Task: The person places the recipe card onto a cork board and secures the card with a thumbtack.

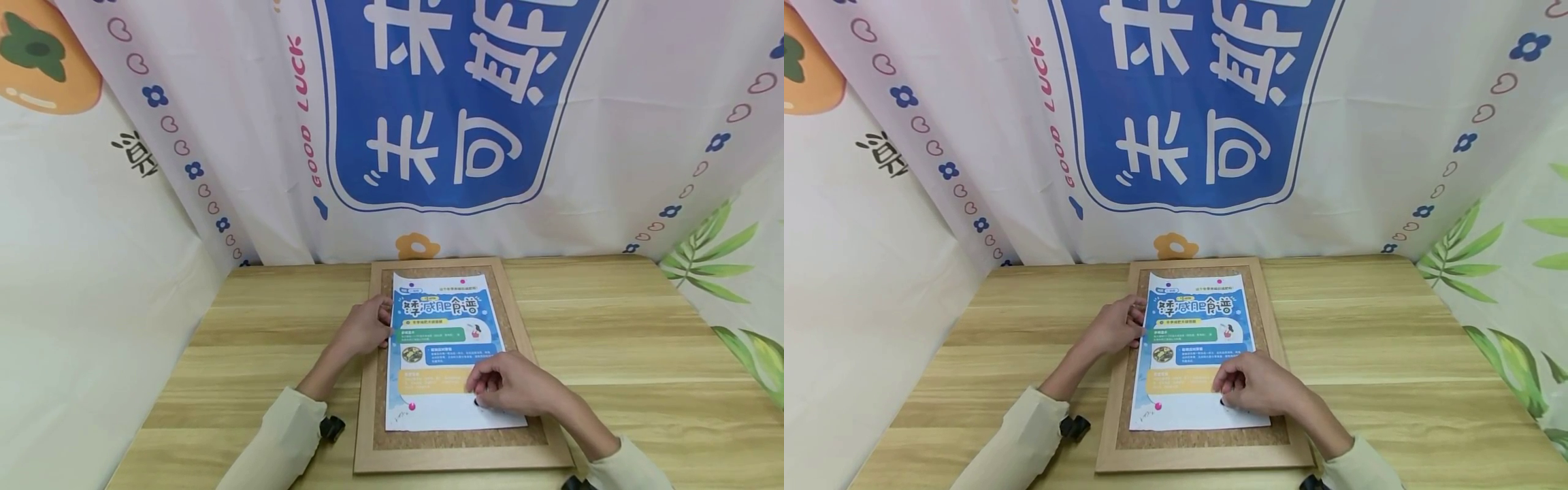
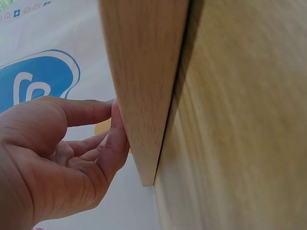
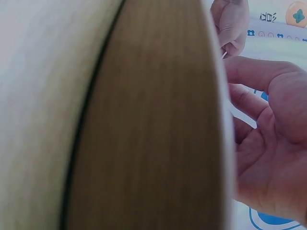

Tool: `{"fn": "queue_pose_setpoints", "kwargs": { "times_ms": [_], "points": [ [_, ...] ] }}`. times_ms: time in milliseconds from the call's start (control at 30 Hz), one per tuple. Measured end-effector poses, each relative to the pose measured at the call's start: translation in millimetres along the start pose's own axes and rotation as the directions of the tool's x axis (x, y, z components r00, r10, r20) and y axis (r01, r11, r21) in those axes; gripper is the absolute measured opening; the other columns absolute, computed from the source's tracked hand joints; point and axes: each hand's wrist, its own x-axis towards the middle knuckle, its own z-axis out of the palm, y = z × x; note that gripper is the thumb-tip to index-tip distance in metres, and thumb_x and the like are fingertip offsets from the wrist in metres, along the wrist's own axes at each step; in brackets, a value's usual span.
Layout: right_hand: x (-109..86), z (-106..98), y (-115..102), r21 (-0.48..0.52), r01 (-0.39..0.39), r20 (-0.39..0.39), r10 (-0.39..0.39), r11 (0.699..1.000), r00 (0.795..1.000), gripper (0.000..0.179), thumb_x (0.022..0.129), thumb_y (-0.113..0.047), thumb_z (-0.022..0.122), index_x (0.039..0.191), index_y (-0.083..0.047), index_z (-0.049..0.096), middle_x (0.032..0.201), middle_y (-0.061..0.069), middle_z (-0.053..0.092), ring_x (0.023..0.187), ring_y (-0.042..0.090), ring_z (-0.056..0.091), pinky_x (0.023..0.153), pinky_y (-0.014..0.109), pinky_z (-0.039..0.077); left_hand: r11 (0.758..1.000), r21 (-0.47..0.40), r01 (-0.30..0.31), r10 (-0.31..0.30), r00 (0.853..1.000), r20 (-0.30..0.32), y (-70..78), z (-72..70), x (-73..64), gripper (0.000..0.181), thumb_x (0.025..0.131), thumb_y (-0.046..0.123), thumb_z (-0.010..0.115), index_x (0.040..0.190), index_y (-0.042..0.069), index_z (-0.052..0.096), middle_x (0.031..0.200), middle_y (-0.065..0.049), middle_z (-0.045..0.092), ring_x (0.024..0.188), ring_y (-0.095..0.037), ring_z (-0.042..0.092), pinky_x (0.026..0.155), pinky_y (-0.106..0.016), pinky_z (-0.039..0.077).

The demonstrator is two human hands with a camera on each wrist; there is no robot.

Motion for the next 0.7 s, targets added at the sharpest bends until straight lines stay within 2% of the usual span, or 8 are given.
{"fn": "queue_pose_setpoints", "kwargs": {
  "times_ms": [167,433,700],
  "points": [
    [0.7,0.8,-0.3,0.0,-0.016,-0.005,0.016,1.0,1.0,0.013,0.087,-0.004,0.08,0.092,-0.016,0.079,0.079,-0.009,0.066,0.068,0.002,0.054,0.059,0.018,0.047,1.0,0.005,-0.004,0.004,1.0,-0.003,0.6,0.3,-0.1,0.051,0.096,-0.008,0.071,0.144,0.0,0.057,0.106,-0.013,0.065,0.075,-0.019,0.067,0.06,-0.025,0.061],
    [2.0,4.9,2.1,-0.055,-0.015,-0.042,0.013,0.998,0.999,0.015,0.086,-0.004,0.081,0.09,-0.018,0.078,0.076,-0.012,0.065,0.066,-0.001,0.054,0.059,0.017,0.048,1.0,0.016,-0.016,0.016,1.0,-0.001,-0.5,0.3,-1.0,0.053,0.096,-0.007,0.071,0.146,-0.001,0.056,0.107,-0.013,0.066,0.076,-0.018,0.067,0.059,-0.023,0.059],
    [1.4,4.8,2.0,-0.053,-0.022,-0.044,0.02,0.998,0.999,0.015,0.086,-0.004,0.08,0.091,-0.018,0.078,0.076,-0.012,0.065,0.066,-0.001,0.054,0.058,0.017,0.048,1.0,0.005,-0.013,0.013,1.0,0.0,-0.4,0.1,-1.3,0.052,0.096,-0.008,0.07,0.145,-0.001,0.056,0.108,-0.014,0.066,0.077,-0.019,0.067,0.062,-0.025,0.061]
  ]
}}
